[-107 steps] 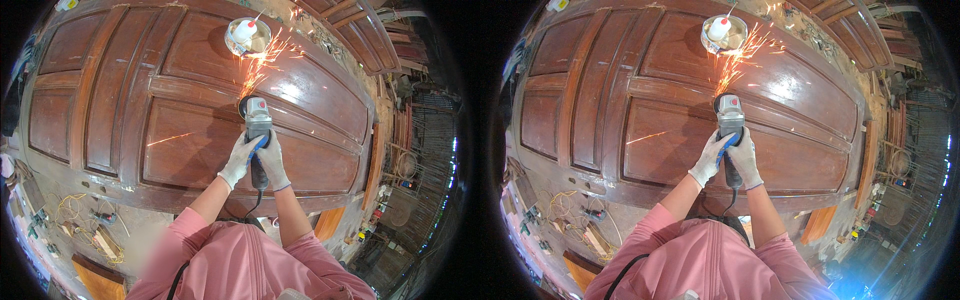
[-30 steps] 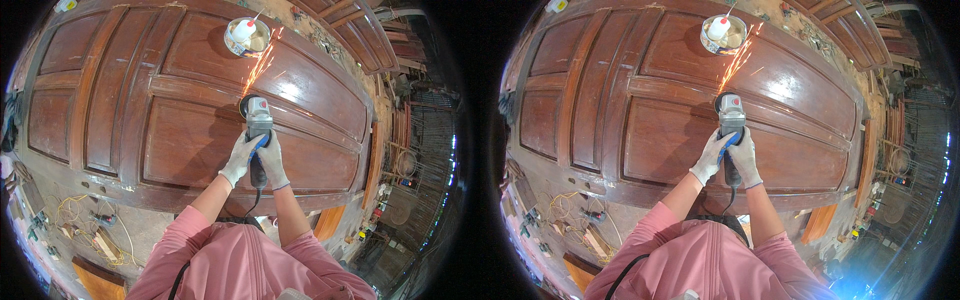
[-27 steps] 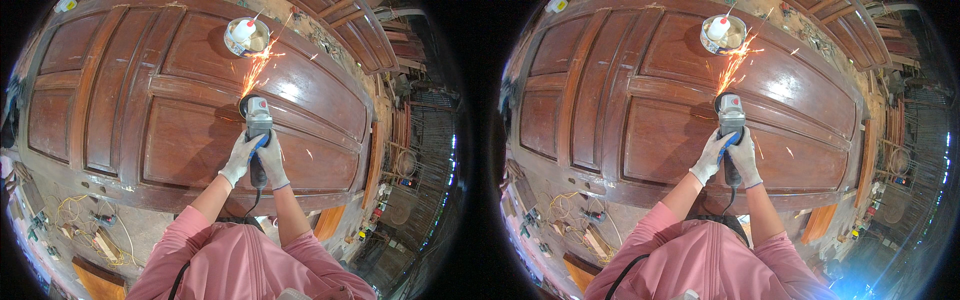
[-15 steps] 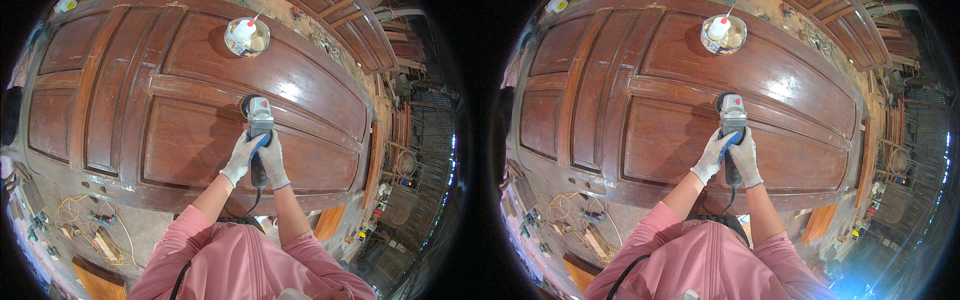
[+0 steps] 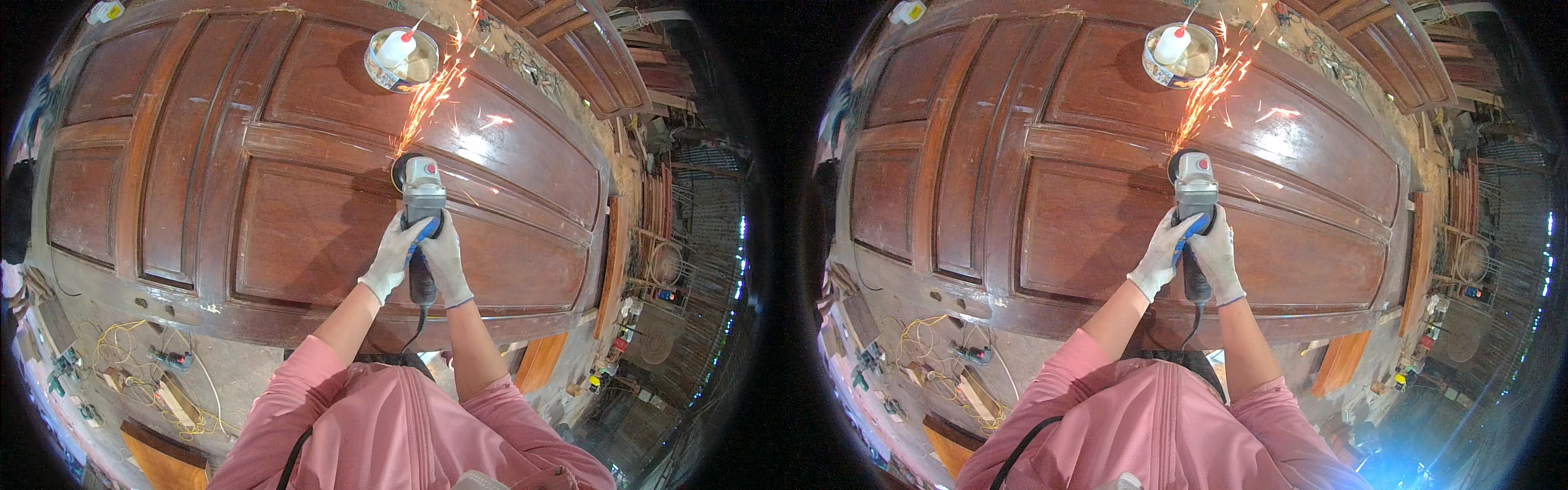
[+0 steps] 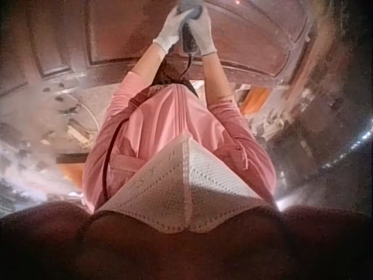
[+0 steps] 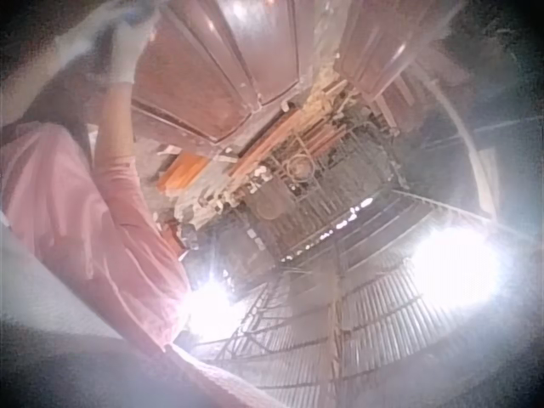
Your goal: The person applies a dark wood filler to a large wooden door using a putty knife, then smooths the surface with a cloth. Later, the person uses an angle grinder to grind the door surface, producing sparks.
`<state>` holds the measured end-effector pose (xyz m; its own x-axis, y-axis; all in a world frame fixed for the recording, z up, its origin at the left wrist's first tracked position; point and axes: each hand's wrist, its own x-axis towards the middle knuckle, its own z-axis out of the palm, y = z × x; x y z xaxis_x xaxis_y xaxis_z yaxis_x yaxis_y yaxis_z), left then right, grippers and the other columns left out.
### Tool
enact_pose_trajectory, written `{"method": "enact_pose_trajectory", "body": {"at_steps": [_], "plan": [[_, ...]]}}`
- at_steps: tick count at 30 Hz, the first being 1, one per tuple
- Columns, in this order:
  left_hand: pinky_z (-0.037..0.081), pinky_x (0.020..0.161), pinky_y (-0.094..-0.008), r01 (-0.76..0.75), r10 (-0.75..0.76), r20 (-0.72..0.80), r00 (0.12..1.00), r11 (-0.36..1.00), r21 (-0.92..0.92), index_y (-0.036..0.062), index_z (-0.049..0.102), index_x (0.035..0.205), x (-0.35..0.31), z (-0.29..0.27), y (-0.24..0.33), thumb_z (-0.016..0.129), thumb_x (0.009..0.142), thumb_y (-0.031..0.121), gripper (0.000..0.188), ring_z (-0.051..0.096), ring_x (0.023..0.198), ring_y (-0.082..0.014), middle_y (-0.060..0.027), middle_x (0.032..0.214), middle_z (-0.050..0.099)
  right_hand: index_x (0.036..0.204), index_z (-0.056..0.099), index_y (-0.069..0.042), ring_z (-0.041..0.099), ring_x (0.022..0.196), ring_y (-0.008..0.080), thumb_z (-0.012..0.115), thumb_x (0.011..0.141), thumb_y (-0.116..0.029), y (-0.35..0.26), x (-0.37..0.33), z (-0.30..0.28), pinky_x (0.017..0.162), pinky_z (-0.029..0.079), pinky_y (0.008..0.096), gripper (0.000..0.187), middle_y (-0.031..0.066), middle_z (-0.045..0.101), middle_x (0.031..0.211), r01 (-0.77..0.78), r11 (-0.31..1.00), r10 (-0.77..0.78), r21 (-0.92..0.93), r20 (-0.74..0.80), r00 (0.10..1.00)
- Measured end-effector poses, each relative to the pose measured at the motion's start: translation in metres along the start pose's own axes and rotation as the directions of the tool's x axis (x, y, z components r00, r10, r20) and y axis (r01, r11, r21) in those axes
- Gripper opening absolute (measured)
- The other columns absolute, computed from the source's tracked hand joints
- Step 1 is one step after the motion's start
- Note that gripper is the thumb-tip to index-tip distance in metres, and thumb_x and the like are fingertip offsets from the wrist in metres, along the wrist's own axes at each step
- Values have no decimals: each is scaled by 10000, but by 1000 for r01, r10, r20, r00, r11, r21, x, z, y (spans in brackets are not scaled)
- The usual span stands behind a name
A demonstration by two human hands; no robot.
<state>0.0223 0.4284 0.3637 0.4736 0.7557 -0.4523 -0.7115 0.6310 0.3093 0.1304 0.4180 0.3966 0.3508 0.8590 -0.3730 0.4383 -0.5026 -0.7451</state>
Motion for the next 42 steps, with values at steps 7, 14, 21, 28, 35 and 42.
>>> {"method": "enact_pose_trajectory", "body": {"at_steps": [7,14,21,28,35,42], "plan": [[495,905,-300,-12,12,-18,1000,1000,10,56,596,1258,-5,0,4,744,926,196,390,626,1028,-128,-46,1138,663,1297,559,-4,660,1023,208,673,822,-84,0,-5,2,896,517,343,495,132,694,1124,89,992,-90,90,0,996],[504,927,-296,23,-26,35,999,996,87,51,579,1300,3,2,-9,708,961,239,408,633,1056,-124,-46,1170,669,1252,563,5,707,974,241,657,813,-70,13,-6,-2,822,548,379,455,178,719,1054,75,995,-68,64,-101,993],[498,927,-292,21,-30,71,997,992,128,58,588,1285,2,6,-11,715,957,227,390,630,1046,-116,-37,1153,667,1243,564,3,702,959,230,666,805,-65,31,-4,-9,817,546,364,455,166,715,1047,84,990,-72,115,-109,992],[499,945,-309,-38,38,4,999,998,56,42,579,1306,-7,-5,9,697,965,188,389,639,1053,-128,-50,1168,675,1269,555,6,699,1000,253,676,816,-94,15,0,15,859,536,378,480,182,712,1073,107,990,-104,89,-41,994],[499,961,-309,-73,72,26,997,997,35,38,573,1291,-7,-11,6,689,971,181,369,640,1066,-135,-61,1179,669,1274,554,-2,703,990,260,677,810,-88,9,-5,18,854,541,374,488,179,714,1080,76,994,-73,82,-34,997],[499,933,-308,7,-9,39,999,999,44,35,570,1279,1,2,-9,718,954,209,397,623,1044,-132,-59,1146,656,1261,574,-3,631,1049,168,670,824,-50,36,0,-2,906,517,329,450,96,672,1161,-10,972,11,236,-3,1000]]}}
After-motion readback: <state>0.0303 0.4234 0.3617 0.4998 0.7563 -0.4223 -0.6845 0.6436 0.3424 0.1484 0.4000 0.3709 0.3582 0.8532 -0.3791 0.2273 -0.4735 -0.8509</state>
